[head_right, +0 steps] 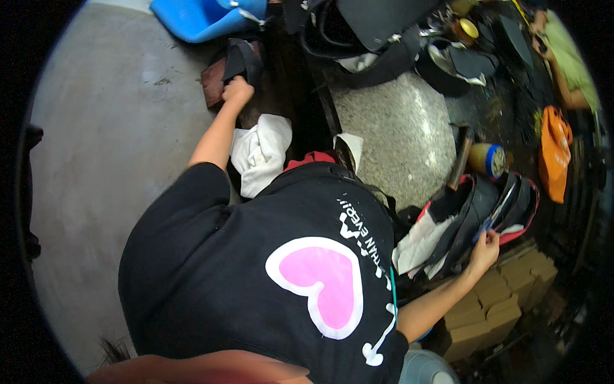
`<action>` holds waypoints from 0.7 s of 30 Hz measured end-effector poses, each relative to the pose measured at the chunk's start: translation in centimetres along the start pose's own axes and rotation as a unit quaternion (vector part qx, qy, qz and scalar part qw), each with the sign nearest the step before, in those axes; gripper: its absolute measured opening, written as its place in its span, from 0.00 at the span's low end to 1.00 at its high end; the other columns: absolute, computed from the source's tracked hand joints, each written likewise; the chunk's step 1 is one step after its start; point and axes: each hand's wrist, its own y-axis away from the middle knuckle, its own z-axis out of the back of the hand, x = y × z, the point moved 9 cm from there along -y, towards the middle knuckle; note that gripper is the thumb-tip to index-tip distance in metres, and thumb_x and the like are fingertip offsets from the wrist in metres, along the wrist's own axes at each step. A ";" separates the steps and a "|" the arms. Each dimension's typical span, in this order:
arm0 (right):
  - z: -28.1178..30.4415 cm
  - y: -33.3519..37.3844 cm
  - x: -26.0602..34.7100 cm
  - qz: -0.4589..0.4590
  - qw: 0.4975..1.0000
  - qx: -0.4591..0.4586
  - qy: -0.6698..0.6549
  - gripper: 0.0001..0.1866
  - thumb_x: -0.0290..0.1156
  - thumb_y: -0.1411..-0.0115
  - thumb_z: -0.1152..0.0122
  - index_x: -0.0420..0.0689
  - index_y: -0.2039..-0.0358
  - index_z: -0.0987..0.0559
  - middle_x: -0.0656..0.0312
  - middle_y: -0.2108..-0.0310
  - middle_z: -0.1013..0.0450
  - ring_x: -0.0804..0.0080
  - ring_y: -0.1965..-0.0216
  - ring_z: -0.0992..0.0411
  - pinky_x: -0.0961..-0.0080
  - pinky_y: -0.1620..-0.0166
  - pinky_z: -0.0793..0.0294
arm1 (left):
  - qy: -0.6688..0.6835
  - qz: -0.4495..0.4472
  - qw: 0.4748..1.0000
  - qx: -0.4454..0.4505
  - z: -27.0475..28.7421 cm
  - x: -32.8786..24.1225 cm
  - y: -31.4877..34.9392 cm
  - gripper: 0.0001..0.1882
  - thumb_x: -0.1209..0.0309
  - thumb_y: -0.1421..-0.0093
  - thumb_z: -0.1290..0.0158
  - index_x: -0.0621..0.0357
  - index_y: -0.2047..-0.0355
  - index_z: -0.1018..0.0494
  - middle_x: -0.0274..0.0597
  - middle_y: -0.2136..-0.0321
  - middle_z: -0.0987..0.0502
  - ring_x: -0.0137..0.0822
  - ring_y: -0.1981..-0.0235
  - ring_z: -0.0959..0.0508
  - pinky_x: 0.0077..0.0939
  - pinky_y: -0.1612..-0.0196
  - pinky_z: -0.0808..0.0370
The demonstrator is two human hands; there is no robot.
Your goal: The person repeatedly places a white paper template inside a black shoe upper and trims the excess material along the template edge using scissors. The person flips and repositions the shoe upper multiple times to trim different sections, then sets the trimmed piece aside and repeats the process with another shoe upper.
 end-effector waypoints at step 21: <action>2.7 11.3 -2.2 -0.189 0.880 -0.140 -0.414 0.13 0.33 0.41 0.33 0.41 0.63 0.28 0.67 0.76 0.27 0.82 0.76 0.31 0.85 0.71 0.33 | 0.214 -0.924 0.316 0.032 14.6 -35.2 56.3 0.14 0.68 0.49 0.39 0.57 0.63 0.26 0.45 0.50 0.29 0.46 0.49 0.29 0.36 0.50 0.27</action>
